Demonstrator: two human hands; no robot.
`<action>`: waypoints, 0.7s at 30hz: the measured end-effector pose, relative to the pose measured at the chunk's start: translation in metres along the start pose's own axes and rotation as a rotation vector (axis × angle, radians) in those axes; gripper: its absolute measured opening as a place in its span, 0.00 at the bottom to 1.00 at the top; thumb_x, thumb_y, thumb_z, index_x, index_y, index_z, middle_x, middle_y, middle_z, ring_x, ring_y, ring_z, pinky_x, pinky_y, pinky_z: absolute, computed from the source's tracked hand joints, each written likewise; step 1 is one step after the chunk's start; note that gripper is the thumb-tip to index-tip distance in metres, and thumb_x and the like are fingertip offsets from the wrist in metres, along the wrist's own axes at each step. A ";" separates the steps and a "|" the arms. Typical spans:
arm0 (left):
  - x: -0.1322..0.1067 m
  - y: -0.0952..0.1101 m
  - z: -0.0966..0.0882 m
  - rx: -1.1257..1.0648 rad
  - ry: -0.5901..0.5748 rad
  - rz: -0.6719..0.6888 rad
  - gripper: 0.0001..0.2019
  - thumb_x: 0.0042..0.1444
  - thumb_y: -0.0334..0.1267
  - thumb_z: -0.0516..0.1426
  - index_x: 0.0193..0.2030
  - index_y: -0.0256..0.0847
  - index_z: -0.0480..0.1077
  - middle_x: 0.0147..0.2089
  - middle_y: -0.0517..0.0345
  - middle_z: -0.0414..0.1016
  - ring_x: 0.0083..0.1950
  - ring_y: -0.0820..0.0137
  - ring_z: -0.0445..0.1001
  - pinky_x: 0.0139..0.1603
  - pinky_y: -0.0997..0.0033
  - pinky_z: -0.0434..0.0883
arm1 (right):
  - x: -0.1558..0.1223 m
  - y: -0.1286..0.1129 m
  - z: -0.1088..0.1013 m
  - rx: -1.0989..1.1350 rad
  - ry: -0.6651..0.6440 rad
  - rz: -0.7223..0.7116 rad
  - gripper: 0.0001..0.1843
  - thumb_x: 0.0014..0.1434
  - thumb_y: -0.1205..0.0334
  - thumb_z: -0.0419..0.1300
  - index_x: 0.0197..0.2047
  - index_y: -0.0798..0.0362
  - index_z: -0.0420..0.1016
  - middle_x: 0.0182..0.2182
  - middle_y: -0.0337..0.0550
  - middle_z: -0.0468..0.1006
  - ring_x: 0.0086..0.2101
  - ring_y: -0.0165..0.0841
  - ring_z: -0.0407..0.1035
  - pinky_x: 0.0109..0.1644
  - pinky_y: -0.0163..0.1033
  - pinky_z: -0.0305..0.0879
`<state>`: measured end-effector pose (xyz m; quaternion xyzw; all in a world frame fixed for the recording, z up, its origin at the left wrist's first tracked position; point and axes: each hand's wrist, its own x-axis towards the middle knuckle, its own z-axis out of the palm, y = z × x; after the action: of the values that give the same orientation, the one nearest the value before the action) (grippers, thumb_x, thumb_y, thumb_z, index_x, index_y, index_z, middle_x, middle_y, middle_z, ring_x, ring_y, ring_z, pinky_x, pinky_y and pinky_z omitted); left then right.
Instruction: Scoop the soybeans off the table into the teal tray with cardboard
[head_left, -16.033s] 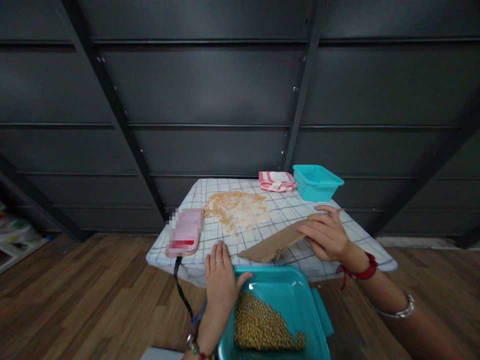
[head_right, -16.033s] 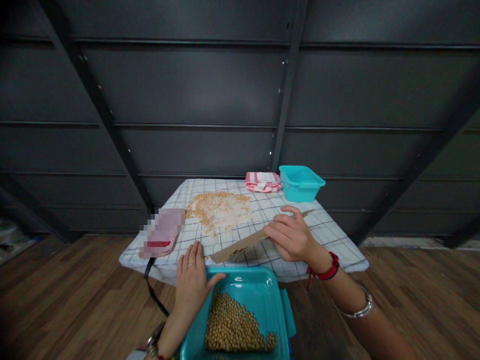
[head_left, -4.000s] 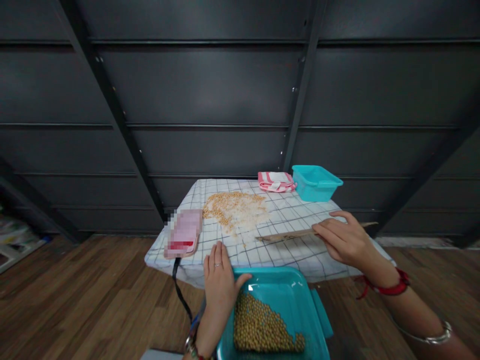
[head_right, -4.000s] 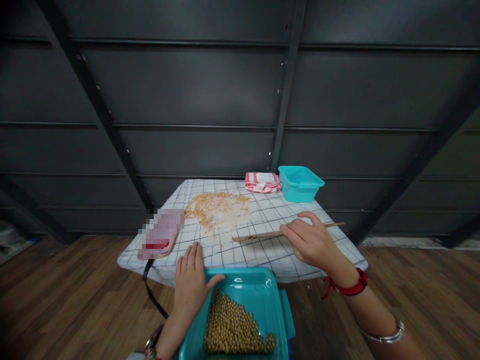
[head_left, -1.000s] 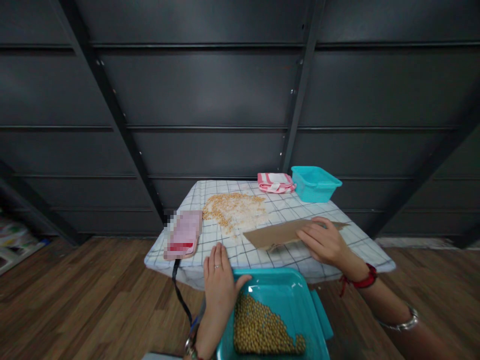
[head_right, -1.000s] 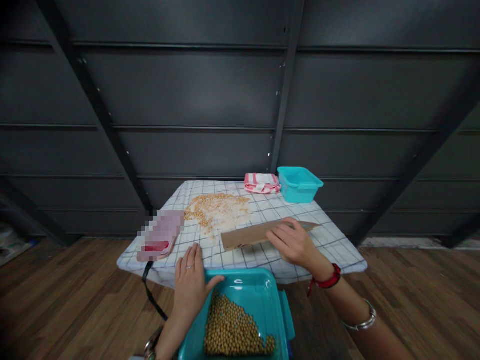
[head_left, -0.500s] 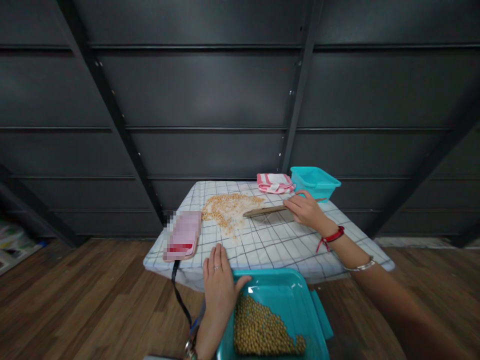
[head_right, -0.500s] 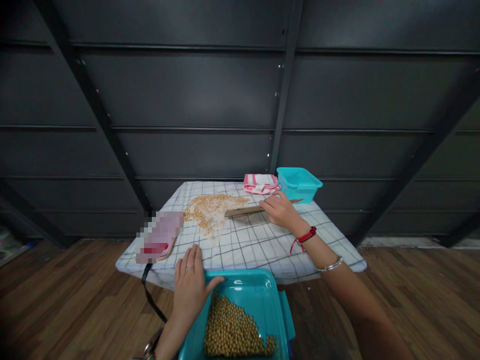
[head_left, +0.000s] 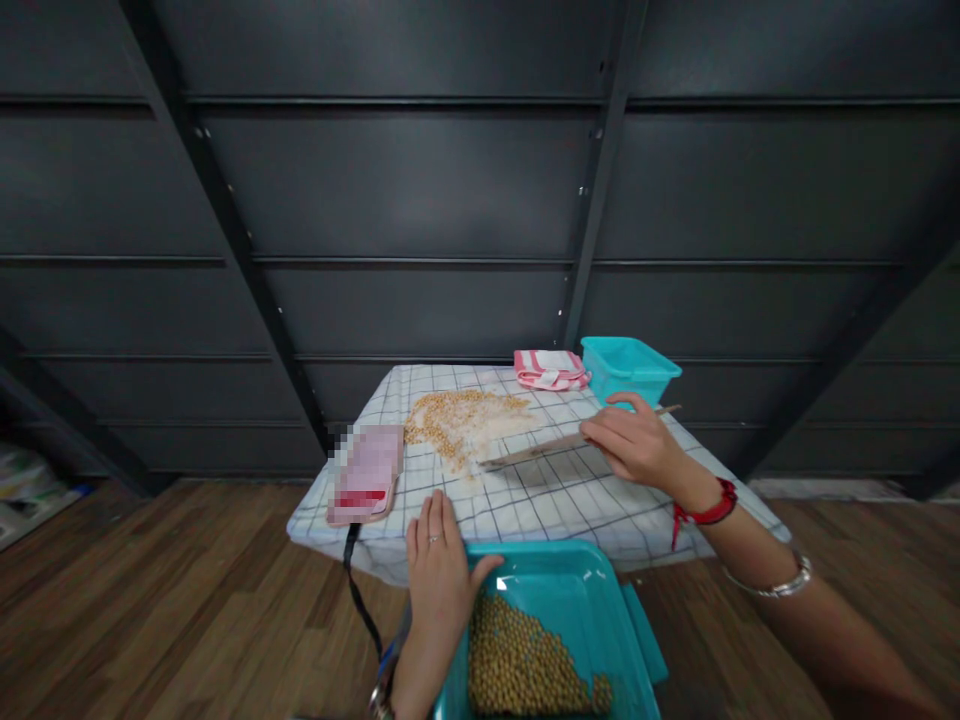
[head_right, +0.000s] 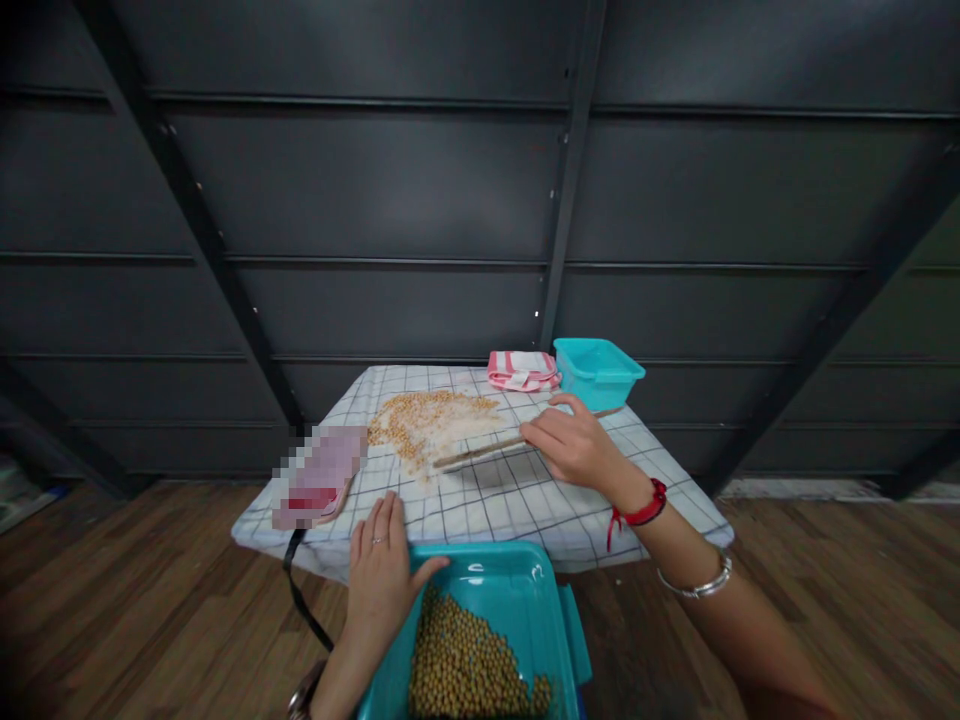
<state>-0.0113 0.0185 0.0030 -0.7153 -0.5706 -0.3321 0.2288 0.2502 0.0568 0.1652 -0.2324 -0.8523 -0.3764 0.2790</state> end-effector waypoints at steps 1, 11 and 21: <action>0.000 0.000 0.000 0.003 -0.002 0.003 0.46 0.48 0.65 0.41 0.62 0.23 0.47 0.55 0.31 0.65 0.56 0.51 0.62 0.53 0.50 0.60 | -0.003 -0.007 -0.002 0.014 -0.024 -0.007 0.13 0.53 0.77 0.46 0.36 0.53 0.66 0.24 0.39 0.72 0.27 0.30 0.63 0.45 0.42 0.57; 0.002 0.001 -0.003 0.041 0.024 0.032 0.45 0.50 0.64 0.39 0.61 0.21 0.47 0.54 0.32 0.66 0.56 0.51 0.62 0.53 0.50 0.59 | -0.016 -0.016 0.012 -0.006 -0.046 0.000 0.14 0.52 0.78 0.45 0.36 0.55 0.65 0.24 0.41 0.71 0.28 0.31 0.62 0.44 0.42 0.57; 0.000 0.000 0.001 0.001 -0.010 0.007 0.46 0.49 0.65 0.41 0.61 0.23 0.48 0.55 0.32 0.64 0.56 0.51 0.62 0.54 0.49 0.59 | -0.014 0.008 0.050 -0.085 -0.052 0.045 0.15 0.51 0.77 0.45 0.34 0.54 0.69 0.22 0.40 0.69 0.27 0.32 0.61 0.43 0.42 0.55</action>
<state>-0.0114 0.0193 0.0018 -0.7187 -0.5695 -0.3278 0.2275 0.2502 0.0982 0.1326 -0.2729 -0.8370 -0.3999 0.2551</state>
